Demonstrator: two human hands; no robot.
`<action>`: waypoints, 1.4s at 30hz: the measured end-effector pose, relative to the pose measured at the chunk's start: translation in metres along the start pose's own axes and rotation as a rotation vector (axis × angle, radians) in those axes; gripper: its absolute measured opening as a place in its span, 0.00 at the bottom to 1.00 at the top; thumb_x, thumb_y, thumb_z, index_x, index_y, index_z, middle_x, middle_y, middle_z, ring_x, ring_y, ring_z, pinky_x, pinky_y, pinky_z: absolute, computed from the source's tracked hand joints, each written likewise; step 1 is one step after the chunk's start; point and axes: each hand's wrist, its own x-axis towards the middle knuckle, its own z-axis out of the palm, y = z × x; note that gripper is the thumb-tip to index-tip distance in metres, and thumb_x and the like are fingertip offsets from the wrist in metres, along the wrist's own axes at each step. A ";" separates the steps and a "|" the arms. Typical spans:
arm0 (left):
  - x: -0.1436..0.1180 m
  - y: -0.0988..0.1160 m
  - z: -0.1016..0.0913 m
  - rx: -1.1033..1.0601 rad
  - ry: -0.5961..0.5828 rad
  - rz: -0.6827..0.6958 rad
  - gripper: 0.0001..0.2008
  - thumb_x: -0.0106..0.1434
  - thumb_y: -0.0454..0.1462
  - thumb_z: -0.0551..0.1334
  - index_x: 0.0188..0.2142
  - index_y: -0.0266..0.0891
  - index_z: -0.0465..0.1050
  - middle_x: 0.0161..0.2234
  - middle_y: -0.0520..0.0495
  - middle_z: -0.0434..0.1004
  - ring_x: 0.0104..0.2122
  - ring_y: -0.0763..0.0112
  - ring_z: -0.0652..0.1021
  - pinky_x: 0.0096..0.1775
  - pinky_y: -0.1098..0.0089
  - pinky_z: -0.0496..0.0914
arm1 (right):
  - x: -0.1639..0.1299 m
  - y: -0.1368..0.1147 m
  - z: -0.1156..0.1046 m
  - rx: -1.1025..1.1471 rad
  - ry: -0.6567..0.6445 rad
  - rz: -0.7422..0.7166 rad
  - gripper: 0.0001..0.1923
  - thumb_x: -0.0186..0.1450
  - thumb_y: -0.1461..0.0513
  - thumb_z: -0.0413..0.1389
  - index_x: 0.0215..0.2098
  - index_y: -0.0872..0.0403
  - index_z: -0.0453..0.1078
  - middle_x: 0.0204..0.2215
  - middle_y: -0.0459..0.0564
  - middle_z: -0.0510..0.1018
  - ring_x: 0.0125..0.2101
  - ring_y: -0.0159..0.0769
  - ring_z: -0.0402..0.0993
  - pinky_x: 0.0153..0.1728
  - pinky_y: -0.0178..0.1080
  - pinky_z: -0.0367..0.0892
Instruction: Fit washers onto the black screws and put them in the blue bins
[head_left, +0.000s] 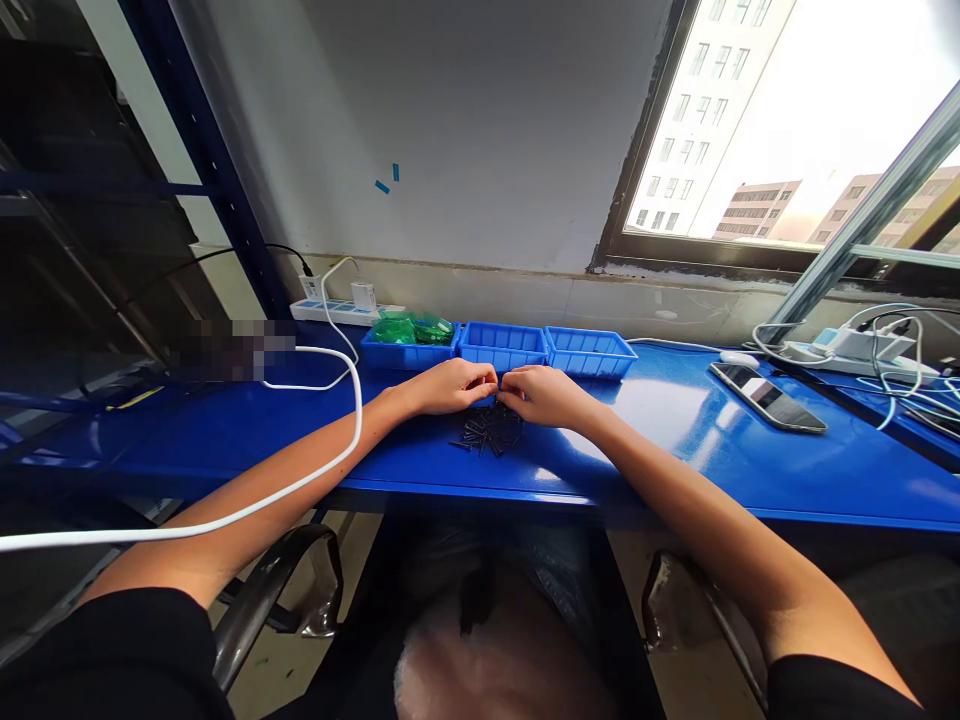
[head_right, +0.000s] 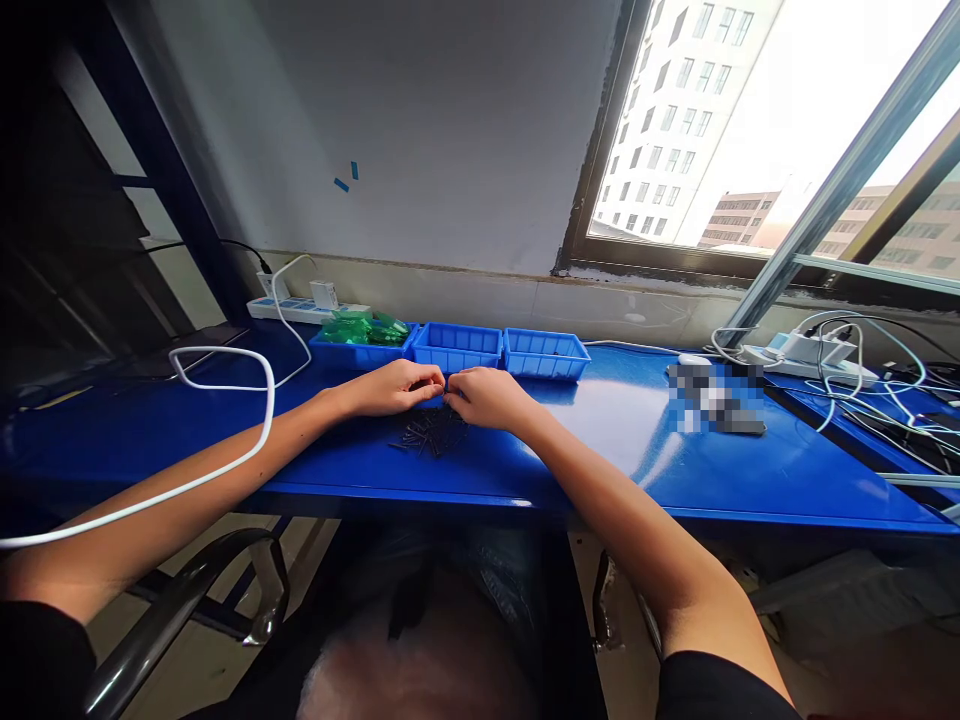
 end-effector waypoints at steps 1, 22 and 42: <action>0.000 0.000 0.000 0.013 -0.008 -0.005 0.12 0.62 0.41 0.50 0.34 0.36 0.68 0.21 0.53 0.66 0.21 0.75 0.65 0.26 0.74 0.57 | 0.000 0.000 0.000 0.003 0.000 0.002 0.12 0.66 0.59 0.48 0.34 0.55 0.71 0.31 0.48 0.77 0.31 0.32 0.70 0.27 0.33 0.51; 0.002 -0.007 0.002 0.090 -0.052 0.014 0.13 0.61 0.41 0.50 0.35 0.36 0.70 0.23 0.51 0.70 0.22 0.73 0.67 0.27 0.74 0.58 | 0.000 -0.001 -0.003 0.002 -0.010 0.019 0.13 0.66 0.57 0.47 0.32 0.55 0.70 0.31 0.48 0.77 0.31 0.32 0.70 0.26 0.32 0.51; 0.002 -0.005 -0.002 0.103 -0.117 -0.066 0.13 0.60 0.41 0.51 0.34 0.36 0.70 0.25 0.50 0.72 0.24 0.72 0.68 0.28 0.74 0.58 | 0.000 0.000 -0.002 0.019 -0.036 -0.011 0.10 0.65 0.59 0.50 0.34 0.54 0.71 0.31 0.47 0.77 0.30 0.31 0.70 0.27 0.33 0.52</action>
